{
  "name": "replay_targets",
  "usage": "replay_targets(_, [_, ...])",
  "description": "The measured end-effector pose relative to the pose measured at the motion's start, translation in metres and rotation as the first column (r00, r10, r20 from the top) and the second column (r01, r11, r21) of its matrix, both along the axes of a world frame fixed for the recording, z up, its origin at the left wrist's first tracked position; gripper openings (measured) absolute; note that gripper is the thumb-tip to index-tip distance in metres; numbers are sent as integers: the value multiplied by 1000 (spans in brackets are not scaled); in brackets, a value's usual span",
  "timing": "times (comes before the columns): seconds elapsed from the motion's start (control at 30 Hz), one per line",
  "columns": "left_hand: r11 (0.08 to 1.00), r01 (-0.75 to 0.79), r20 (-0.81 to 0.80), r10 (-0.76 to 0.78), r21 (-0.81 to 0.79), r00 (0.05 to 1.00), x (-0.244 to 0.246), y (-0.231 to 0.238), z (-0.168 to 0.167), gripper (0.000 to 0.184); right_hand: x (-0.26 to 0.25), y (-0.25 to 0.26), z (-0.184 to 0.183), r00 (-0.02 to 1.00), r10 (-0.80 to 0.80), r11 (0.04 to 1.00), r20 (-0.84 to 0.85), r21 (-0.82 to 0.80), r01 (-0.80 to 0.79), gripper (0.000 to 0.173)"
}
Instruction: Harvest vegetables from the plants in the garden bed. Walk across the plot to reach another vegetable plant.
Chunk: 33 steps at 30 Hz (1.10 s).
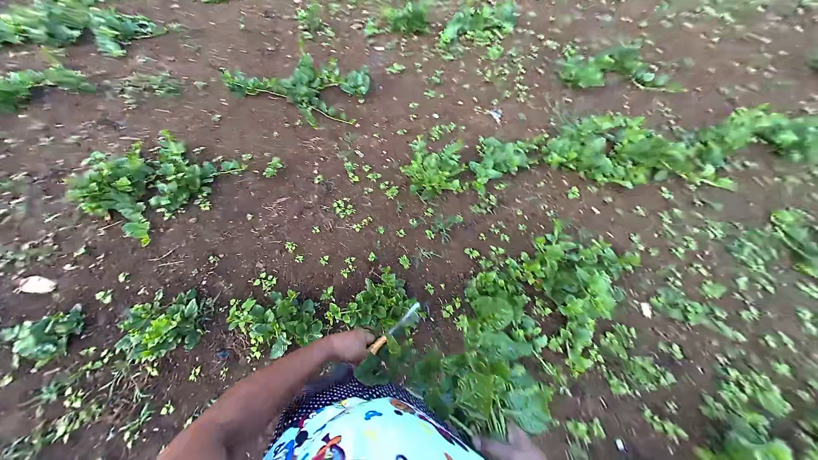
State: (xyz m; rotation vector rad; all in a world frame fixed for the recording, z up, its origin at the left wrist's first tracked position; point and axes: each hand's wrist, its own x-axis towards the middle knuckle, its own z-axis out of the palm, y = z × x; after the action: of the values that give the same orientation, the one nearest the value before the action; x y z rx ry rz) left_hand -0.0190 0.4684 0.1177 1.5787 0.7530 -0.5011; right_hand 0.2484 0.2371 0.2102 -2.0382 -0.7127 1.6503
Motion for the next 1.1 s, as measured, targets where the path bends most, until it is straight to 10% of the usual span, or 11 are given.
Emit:
replay_targets(0.33, [990,-57,-120,41,-133,992,-32,24,-38,35,-5,-44,-44,882,-434,894,-184,34,447,29])
replay_targets(0.43, [990,138,-336,-126,12,933,-53,40,-60,44,-25,-74,-51,658,-742,663,-128,10,749,35])
replay_targets(0.53, [910,411,-550,-319,49,772,-83,48,-85,52,-57,-101,-74,182,-954,186,-237,8,983,21])
replay_targets(0.63, [887,463,-647,-353,1,676,-122,54,-116,49,-86,-129,-110,-203,-797,-216,-569,-45,975,50])
replay_targets(0.8, [878,478,-700,-347,-11,623,-133,67,-130,48,-111,-153,-119,-416,-565,-523,-713,-80,848,57])
replay_targets(1.1, [941,337,-645,-241,28,726,-15,74,-94,47,-88,-195,-123,-435,-444,-655,-783,-48,755,46])
